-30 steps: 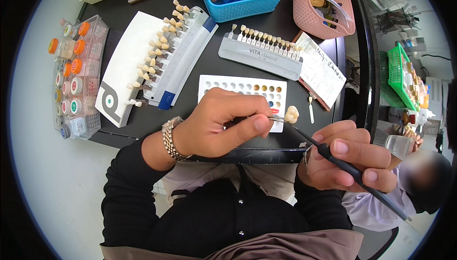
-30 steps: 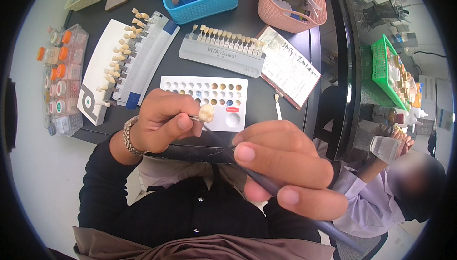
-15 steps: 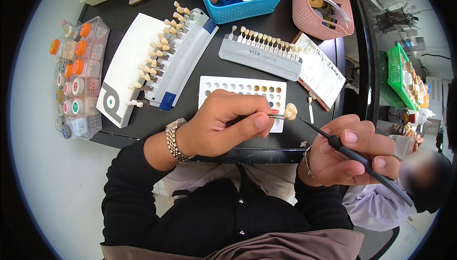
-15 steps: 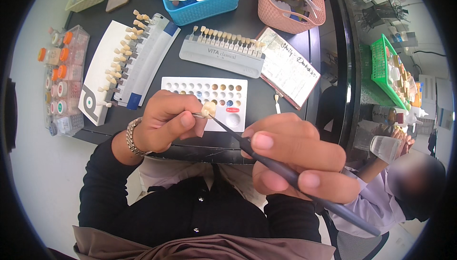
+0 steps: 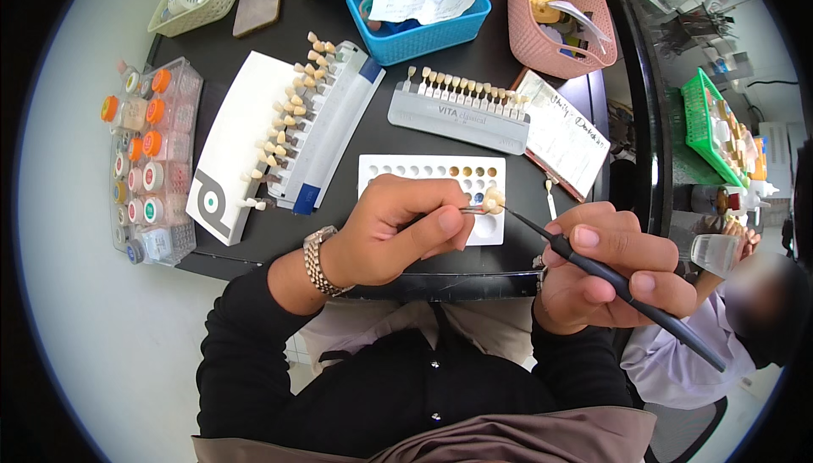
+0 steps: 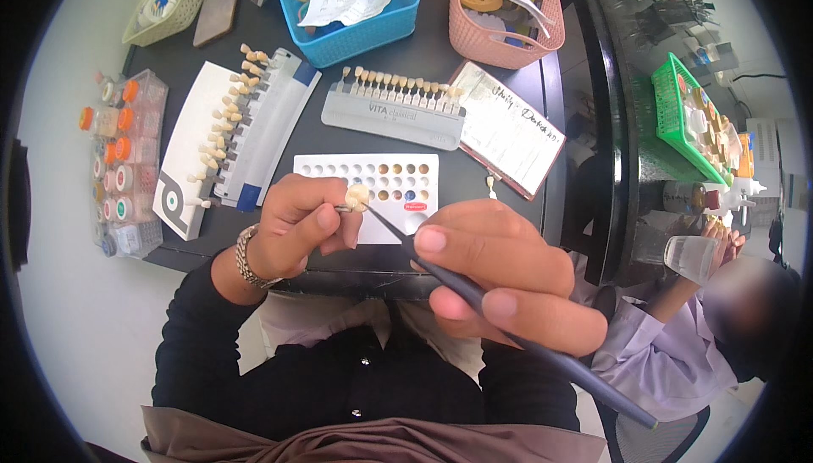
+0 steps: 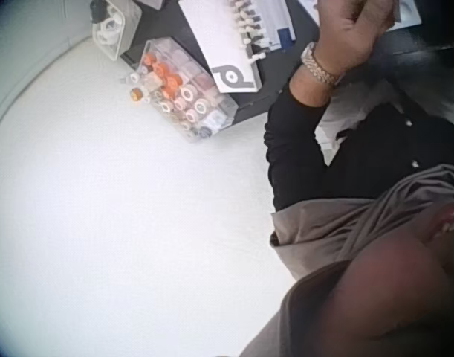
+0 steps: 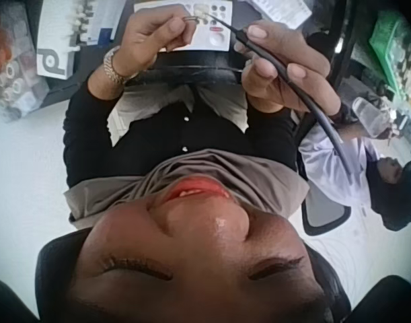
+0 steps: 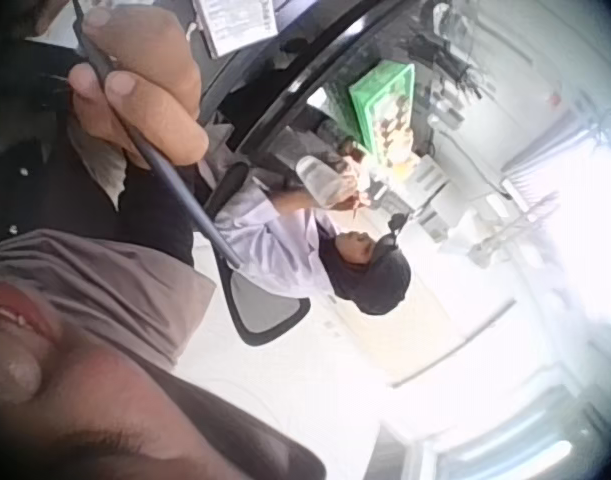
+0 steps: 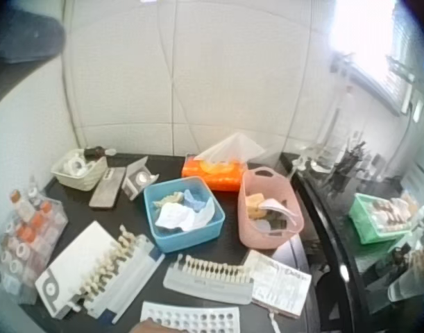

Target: The person holds a small, tooth-shaped dental prosthesis with tweezers in their left hand and uses a fine brush in their right hand to apply color or glaze to its surface. The person repeatedly rotates the prosthesis to access different angles while working at a bench equipped with dental shade guides and color palettes.

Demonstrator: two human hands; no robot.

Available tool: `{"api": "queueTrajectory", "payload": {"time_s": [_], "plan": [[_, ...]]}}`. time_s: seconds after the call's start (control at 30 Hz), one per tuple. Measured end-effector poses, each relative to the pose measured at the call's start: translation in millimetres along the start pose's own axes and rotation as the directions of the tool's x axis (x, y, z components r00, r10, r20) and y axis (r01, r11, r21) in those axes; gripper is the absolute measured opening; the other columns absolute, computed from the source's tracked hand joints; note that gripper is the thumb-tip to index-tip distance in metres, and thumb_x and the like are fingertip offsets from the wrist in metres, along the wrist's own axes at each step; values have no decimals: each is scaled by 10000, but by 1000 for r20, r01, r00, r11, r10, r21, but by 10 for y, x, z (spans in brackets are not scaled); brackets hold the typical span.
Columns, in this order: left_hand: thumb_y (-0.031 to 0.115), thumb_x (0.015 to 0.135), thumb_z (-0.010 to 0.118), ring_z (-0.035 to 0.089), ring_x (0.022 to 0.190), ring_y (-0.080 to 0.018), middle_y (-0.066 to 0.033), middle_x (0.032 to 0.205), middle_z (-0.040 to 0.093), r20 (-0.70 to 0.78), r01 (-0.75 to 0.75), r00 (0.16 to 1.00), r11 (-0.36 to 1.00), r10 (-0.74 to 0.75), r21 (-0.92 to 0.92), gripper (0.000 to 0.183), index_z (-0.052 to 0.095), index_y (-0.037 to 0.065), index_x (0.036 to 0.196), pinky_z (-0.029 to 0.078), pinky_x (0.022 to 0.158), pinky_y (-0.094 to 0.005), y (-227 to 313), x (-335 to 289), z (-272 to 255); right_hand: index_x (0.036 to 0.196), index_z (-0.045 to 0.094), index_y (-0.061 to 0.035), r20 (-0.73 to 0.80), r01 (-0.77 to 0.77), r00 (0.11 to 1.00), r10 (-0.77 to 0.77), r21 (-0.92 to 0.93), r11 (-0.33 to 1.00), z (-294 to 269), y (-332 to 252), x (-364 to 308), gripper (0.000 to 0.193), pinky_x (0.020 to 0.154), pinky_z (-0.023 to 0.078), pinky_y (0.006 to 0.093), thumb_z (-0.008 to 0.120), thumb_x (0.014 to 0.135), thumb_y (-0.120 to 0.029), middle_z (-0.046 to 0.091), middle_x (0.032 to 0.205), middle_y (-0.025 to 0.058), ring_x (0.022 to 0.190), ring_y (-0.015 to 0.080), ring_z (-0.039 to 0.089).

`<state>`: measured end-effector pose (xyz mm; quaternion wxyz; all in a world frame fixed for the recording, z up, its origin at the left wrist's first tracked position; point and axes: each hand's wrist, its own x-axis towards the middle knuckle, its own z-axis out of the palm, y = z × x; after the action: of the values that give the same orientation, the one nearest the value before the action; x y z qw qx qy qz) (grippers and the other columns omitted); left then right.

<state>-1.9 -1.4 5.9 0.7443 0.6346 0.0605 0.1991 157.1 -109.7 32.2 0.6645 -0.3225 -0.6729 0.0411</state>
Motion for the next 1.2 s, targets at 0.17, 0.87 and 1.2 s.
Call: {"api": "queueTrajectory", "payload": {"time_s": [0.17, 0.87, 1.2], "plan": [[214, 859, 420, 369, 442, -39, -1, 539, 447, -25, -27, 999, 1000, 27, 16, 296, 490, 9, 658, 293, 428, -181, -8, -6, 25, 967, 316, -50, -141, -47, 989, 48, 9, 999, 15, -48, 9, 330, 506, 487, 351, 571, 756, -45, 511, 905, 224, 657, 299, 564], [169, 833, 442, 481, 499, -106, -41, 586, 520, -8, -83, 996, 982, 86, 171, 213, 516, 22, 699, 375, 488, -210, 28, -11, 14, 937, 316, -26, -104, 62, 993, -58, 41, 997, 123, -11, -27, 342, 530, 488, 368, 582, 725, 12, 519, 893, 270, 617, 293, 564], [140, 806, 466, 499, 512, -125, -43, 599, 532, -8, -110, 993, 969, 115, 221, 167, 525, 25, 700, 381, 490, -219, 44, -20, 0, 933, 290, -21, -38, 140, 990, -138, 70, 988, 57, -1, -18, 364, 497, 485, 373, 566, 710, 60, 501, 878, 293, 571, 310, 548]]}}
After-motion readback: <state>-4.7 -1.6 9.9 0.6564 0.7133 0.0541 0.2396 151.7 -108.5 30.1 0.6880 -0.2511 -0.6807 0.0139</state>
